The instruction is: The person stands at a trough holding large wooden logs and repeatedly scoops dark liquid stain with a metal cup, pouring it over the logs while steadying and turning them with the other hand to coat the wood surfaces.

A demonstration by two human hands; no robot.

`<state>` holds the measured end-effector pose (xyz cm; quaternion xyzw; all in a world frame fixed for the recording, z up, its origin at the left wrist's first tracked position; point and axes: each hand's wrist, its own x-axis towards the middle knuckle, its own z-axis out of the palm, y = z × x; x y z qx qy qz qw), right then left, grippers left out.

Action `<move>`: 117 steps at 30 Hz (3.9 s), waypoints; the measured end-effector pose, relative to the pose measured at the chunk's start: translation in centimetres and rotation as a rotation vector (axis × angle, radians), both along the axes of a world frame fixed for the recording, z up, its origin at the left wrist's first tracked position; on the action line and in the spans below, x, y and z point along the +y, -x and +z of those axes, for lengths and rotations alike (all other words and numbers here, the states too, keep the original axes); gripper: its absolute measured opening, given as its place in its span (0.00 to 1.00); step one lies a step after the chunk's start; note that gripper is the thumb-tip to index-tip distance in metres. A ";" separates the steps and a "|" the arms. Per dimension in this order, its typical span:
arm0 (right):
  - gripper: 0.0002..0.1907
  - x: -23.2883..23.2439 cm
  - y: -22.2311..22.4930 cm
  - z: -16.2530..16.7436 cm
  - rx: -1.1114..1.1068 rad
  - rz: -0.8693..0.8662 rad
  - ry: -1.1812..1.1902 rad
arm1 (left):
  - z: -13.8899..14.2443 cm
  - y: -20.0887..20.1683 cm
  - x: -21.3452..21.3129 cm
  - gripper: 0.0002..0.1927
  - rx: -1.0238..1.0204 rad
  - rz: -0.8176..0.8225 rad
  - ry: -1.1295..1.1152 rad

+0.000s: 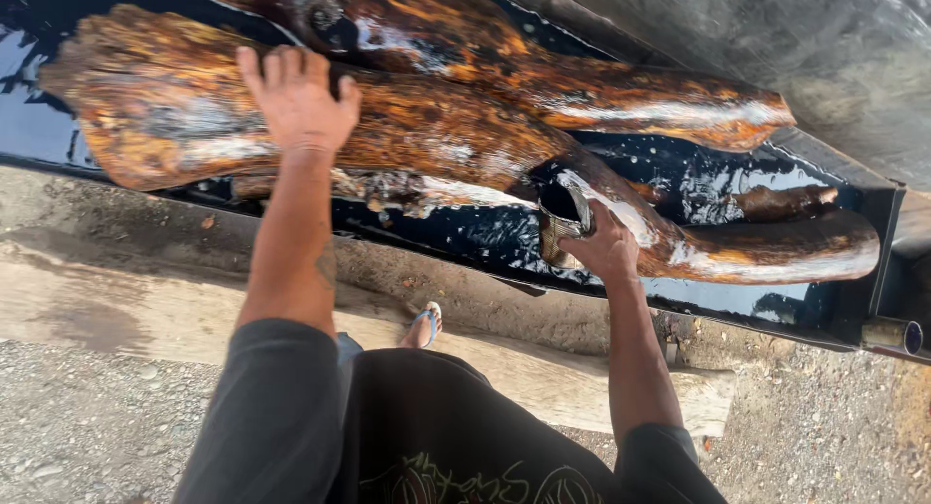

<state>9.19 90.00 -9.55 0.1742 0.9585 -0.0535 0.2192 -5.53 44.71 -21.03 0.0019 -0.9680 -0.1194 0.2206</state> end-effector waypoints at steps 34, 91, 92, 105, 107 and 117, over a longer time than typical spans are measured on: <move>0.44 -46.1 14.4 12.2 -0.030 0.799 -0.084 | 5.1 -1.2 -23.4 0.62 -0.366 -0.474 0.176; 0.37 -59.6 -1.3 1.3 0.526 0.521 1.276 | 9.3 -19.4 -27.1 0.59 0.166 0.180 -0.904; 0.36 -60.3 -0.5 0.9 0.526 0.609 1.259 | 9.7 -18.9 -29.0 0.57 0.132 0.215 -0.930; 0.35 -50.8 13.4 -9.0 0.568 -0.317 -0.065 | 0.1 1.5 -58.9 0.44 -0.457 0.198 -0.255; 0.34 -51.5 13.5 -10.2 0.611 -0.365 -0.081 | -2.6 3.2 -61.8 0.44 -0.511 0.179 -0.118; 0.36 -51.5 12.5 -11.3 0.750 -0.366 -0.027 | -9.7 9.0 -63.2 0.55 -0.822 0.027 0.279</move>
